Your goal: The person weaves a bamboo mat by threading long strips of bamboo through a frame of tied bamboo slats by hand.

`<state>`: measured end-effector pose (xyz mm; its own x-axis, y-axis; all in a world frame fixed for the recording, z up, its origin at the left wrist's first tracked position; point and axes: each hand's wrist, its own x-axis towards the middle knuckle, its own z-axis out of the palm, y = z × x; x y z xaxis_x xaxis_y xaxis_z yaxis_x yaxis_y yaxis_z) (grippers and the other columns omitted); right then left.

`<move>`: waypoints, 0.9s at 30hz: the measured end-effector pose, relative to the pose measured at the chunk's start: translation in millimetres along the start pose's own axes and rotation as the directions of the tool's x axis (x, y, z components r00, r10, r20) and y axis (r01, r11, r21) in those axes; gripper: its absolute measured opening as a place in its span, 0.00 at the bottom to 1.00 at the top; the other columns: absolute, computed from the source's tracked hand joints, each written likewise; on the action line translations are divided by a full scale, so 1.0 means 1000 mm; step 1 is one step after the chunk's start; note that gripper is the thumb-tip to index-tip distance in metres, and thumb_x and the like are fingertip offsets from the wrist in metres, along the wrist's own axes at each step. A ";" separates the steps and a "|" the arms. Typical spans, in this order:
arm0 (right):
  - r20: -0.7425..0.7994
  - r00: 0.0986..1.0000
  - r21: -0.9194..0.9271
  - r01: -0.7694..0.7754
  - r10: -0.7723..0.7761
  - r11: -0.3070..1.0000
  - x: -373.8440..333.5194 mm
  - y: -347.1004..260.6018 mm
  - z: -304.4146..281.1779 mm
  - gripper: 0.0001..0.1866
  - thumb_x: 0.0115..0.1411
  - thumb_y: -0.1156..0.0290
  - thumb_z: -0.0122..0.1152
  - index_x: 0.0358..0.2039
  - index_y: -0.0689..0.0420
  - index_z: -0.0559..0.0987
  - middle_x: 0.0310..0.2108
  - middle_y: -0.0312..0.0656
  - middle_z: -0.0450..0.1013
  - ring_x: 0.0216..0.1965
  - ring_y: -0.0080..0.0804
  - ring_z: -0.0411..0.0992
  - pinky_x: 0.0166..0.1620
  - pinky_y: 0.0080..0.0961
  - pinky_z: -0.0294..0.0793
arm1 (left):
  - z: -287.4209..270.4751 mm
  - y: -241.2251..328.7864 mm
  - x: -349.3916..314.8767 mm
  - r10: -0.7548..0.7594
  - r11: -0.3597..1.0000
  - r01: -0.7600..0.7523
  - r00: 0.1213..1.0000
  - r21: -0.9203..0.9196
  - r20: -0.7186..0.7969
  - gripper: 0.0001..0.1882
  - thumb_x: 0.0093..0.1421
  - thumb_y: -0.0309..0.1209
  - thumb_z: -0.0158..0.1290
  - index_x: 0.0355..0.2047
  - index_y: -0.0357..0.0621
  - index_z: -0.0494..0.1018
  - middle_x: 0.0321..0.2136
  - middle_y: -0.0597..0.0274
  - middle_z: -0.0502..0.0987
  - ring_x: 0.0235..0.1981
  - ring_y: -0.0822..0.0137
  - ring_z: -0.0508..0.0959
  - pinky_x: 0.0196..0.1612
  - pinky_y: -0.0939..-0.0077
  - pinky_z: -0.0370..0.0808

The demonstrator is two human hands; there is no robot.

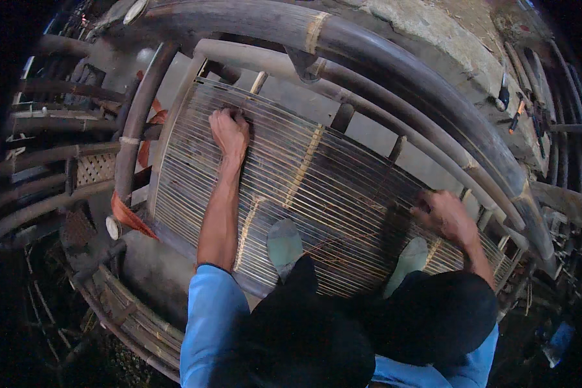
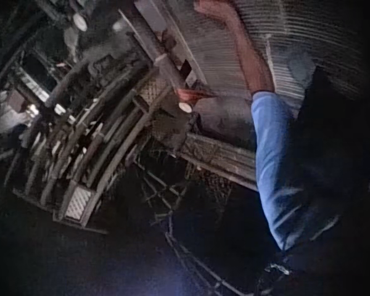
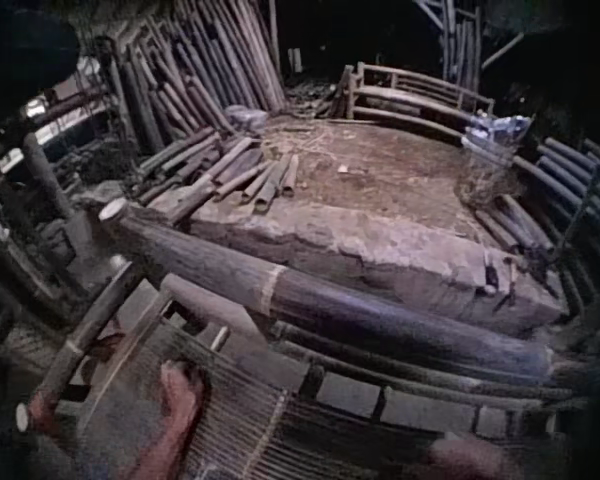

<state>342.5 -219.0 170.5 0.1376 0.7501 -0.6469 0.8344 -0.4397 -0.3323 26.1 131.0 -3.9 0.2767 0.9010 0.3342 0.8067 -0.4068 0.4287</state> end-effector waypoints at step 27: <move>-0.289 0.957 0.286 0.100 -0.014 0.953 0.274 -0.197 0.055 0.43 0.57 0.29 0.47 0.60 0.50 0.70 0.61 0.50 0.68 0.62 0.50 0.66 0.62 0.44 0.64 | -0.156 -0.080 -0.029 -0.177 0.039 0.873 0.486 -0.487 0.856 0.14 0.68 0.37 0.52 0.32 0.38 0.71 0.17 0.68 0.66 0.21 0.69 0.74 0.37 0.68 0.79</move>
<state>186.0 46.0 20.8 0.2745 0.8667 -0.4165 0.6562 -0.4855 -0.5776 -127.7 114.0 83.3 0.4383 0.6389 -0.6322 0.0191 0.6966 0.7172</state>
